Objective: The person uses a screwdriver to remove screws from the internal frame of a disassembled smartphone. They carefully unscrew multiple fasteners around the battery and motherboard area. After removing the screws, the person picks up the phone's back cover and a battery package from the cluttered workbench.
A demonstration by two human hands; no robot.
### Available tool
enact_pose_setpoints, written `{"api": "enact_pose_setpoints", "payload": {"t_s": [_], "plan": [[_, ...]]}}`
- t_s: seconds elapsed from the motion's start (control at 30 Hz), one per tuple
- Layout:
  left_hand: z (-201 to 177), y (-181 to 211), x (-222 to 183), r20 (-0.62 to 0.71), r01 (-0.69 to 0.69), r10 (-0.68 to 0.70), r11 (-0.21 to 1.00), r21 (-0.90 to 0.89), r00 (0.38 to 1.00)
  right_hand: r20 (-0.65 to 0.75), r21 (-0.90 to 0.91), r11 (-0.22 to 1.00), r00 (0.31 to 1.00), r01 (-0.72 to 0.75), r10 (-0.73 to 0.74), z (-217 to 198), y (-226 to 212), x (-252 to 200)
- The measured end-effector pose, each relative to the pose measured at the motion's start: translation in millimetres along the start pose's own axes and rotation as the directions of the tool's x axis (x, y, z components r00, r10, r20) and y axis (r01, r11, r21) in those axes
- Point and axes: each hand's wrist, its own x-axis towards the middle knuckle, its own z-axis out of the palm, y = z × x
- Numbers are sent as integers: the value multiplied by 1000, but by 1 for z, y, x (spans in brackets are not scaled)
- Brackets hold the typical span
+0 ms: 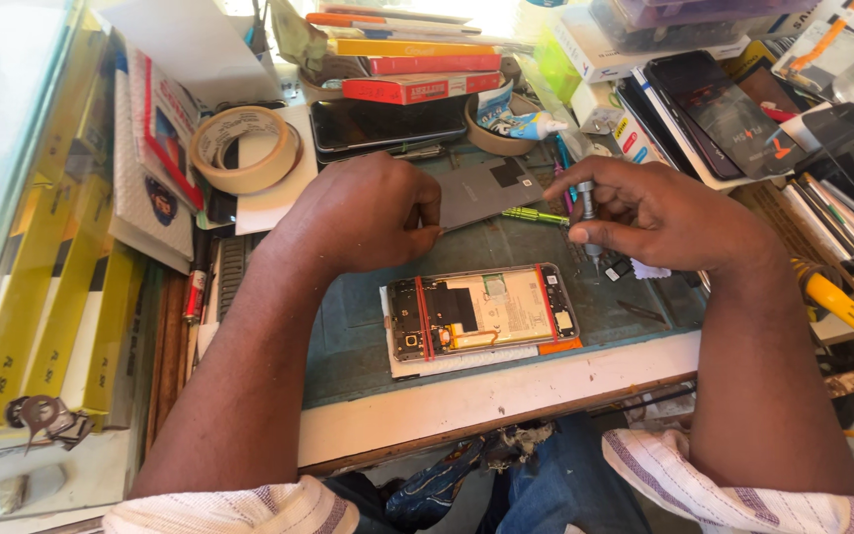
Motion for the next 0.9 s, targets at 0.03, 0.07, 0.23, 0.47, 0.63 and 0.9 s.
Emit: {"api": "enact_pose_setpoints", "payload": {"t_s": [0.03,0.07,0.23,0.47,0.63,0.9], "plan": [[0,-1,0,-6,-4,4,1000,0,1000,-7,32,996,997,82,-82,0,2,0],[1,-2,0,-14,-9,9,1000,1,1000,-18,62,985,986,164,-163,0,5,-1],[5,-5,4,-37,-117,113,984,-133,993,-143,173,963,972,208,-184,-2,14,-5],[-3,-11,-6,-53,-166,412,243,-956,910,-372,276,882,889,382,-269,3,19,-11],[12,-1,2,-350,-304,145,836,-457,925,-410,260,862,858,436,-310,4,21,-8],[30,13,13,-202,-277,204,843,-462,958,-515,421,621,738,661,-437,28,12,7]]}}
